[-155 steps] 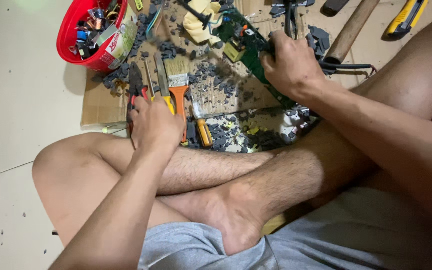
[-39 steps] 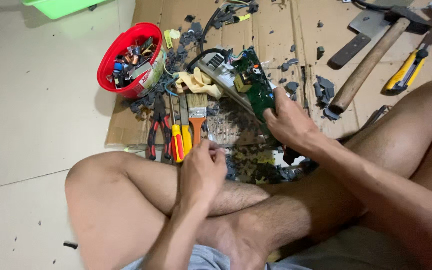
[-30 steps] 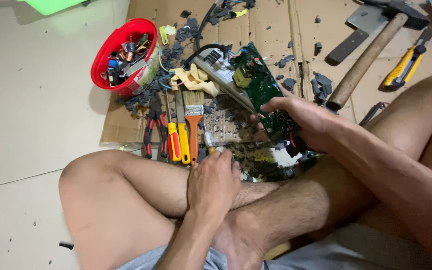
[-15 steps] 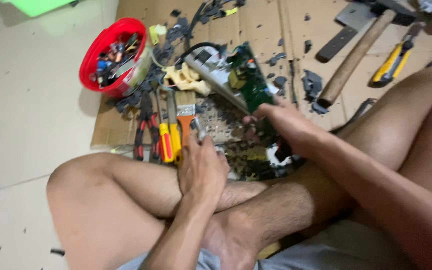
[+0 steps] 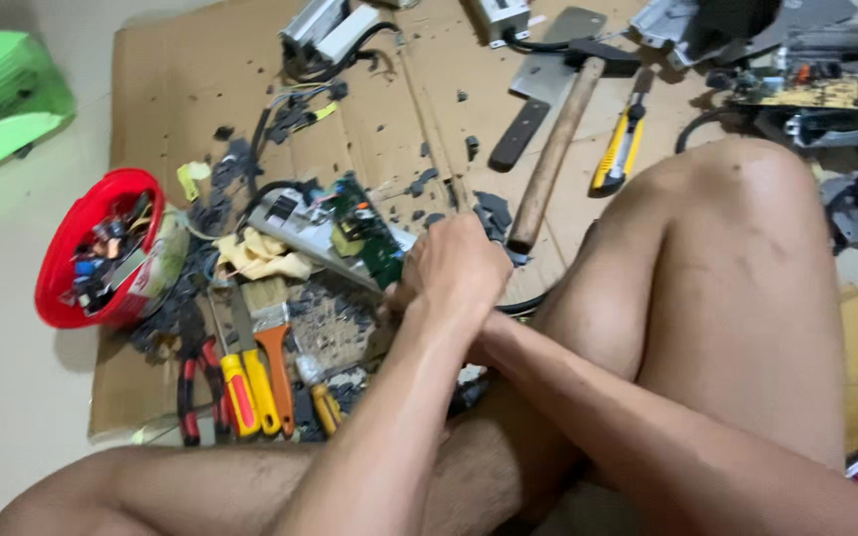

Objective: The person sits on the floor and uses pliers to pull wires and components off a green circuit board. They then use a hammer to strike the board, breaking it into pieces and separating a yellow component.

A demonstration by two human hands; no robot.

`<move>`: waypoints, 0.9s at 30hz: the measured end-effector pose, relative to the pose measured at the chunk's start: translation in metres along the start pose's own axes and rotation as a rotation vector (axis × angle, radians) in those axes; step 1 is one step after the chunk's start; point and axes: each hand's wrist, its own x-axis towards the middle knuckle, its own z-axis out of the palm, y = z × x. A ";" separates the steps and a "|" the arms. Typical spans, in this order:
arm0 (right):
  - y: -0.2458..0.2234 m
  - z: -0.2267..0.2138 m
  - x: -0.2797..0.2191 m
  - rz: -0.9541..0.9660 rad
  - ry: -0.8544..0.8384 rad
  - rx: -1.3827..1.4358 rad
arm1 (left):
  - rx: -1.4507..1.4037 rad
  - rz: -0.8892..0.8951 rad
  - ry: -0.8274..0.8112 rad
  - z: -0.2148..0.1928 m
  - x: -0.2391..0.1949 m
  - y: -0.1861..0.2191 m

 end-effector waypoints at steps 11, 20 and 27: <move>0.033 0.035 0.031 0.150 -0.111 -0.175 | 0.121 0.120 -0.050 0.094 0.081 0.036; 0.028 0.024 0.042 0.103 -0.148 0.045 | 0.070 0.077 -0.056 0.081 0.088 0.036; 0.034 0.000 0.036 0.108 -0.094 0.020 | -0.953 -0.338 -0.638 0.040 0.053 0.032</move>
